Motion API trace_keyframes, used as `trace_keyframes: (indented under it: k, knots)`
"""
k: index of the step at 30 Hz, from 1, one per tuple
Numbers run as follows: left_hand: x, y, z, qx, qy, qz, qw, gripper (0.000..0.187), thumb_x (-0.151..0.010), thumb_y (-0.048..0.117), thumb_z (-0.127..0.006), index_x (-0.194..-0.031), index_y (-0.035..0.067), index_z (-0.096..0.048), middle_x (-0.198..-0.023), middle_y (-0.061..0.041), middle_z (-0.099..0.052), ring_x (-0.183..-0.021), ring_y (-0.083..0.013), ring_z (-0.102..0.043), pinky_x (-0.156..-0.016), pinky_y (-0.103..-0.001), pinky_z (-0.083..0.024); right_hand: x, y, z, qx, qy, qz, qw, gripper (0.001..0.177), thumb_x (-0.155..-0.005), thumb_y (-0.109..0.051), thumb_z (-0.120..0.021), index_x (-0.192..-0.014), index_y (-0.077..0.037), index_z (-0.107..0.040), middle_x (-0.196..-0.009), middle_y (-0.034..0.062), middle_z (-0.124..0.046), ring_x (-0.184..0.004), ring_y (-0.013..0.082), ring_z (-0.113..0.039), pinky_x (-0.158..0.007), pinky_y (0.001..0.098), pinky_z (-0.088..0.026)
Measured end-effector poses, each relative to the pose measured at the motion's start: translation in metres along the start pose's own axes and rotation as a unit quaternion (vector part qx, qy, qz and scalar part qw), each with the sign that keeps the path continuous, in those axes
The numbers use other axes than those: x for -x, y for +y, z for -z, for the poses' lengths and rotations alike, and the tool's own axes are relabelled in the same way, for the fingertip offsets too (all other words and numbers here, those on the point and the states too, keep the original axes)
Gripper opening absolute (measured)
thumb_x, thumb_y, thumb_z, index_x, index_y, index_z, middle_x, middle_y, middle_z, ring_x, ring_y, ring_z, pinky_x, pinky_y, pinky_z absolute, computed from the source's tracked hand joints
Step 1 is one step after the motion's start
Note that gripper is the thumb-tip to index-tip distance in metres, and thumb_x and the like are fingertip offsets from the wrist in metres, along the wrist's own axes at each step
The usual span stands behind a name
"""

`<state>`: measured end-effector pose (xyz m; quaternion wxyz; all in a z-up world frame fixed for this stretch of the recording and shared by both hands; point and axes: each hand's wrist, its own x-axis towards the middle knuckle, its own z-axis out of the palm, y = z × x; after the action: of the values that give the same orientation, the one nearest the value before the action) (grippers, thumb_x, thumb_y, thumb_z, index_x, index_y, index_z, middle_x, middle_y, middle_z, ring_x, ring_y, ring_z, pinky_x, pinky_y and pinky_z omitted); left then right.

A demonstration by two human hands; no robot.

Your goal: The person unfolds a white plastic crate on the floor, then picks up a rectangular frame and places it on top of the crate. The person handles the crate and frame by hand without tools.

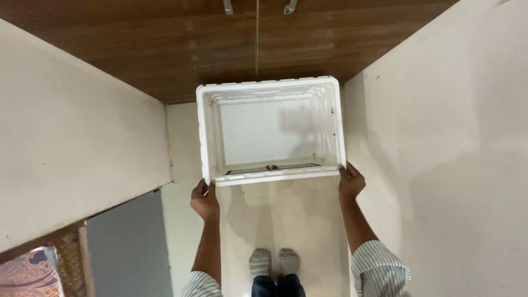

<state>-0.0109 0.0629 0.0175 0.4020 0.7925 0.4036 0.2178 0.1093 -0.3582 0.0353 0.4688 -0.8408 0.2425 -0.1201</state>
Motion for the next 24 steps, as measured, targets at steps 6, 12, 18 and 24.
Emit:
trace_keyframes:
  k: [6,12,18,24]
  knots:
    - [0.001,0.011,-0.005,0.01,0.041,0.015,0.999,0.024,-0.085,0.011,-0.083,-0.107,0.001,-0.079,-0.092,-0.011,-0.074,-0.079,-0.0211,-0.069,-0.072,-0.035,-0.058,-0.001,0.004,0.002,0.029,-0.008,0.065,0.997,0.029,-0.091,-0.01,-0.081,-0.118,-0.002,-0.077,-0.093,0.0112,-0.078,-0.08,0.0122,-0.072,-0.077,0.0263,-0.054]
    - [0.002,0.014,-0.006,-0.001,0.06,0.034,0.998,0.021,-0.084,0.007,-0.081,-0.104,0.002,-0.081,-0.093,-0.01,-0.075,-0.079,-0.0198,-0.071,-0.069,-0.035,-0.058,0.003,0.004,-0.002,0.011,0.013,0.017,1.0,0.027,-0.089,-0.006,-0.079,-0.116,-0.002,-0.078,-0.076,0.0073,-0.073,-0.065,0.0109,-0.059,-0.066,0.0249,-0.048]
    - [0.002,0.012,-0.001,0.043,0.059,0.078,0.994,0.023,-0.082,0.006,-0.081,-0.104,-0.002,-0.079,-0.09,-0.012,-0.075,-0.078,-0.0206,-0.069,-0.07,-0.034,-0.059,0.007,0.001,-0.004,-0.007,0.026,0.041,0.999,0.029,-0.088,-0.004,-0.078,-0.117,-0.003,-0.078,-0.075,0.0069,-0.072,-0.065,0.01,-0.058,-0.066,0.0238,-0.049]
    - [-0.009,0.016,-0.001,0.038,0.044,0.005,0.998,0.022,-0.085,0.005,-0.079,-0.106,0.0,-0.08,-0.097,-0.011,-0.076,-0.083,-0.0187,-0.07,-0.073,-0.033,-0.058,-0.002,-0.004,-0.006,0.021,0.019,0.112,0.993,0.023,-0.089,-0.007,-0.082,-0.111,0.0,-0.078,-0.082,0.009,-0.075,-0.069,0.0127,-0.065,-0.068,0.0264,-0.052]
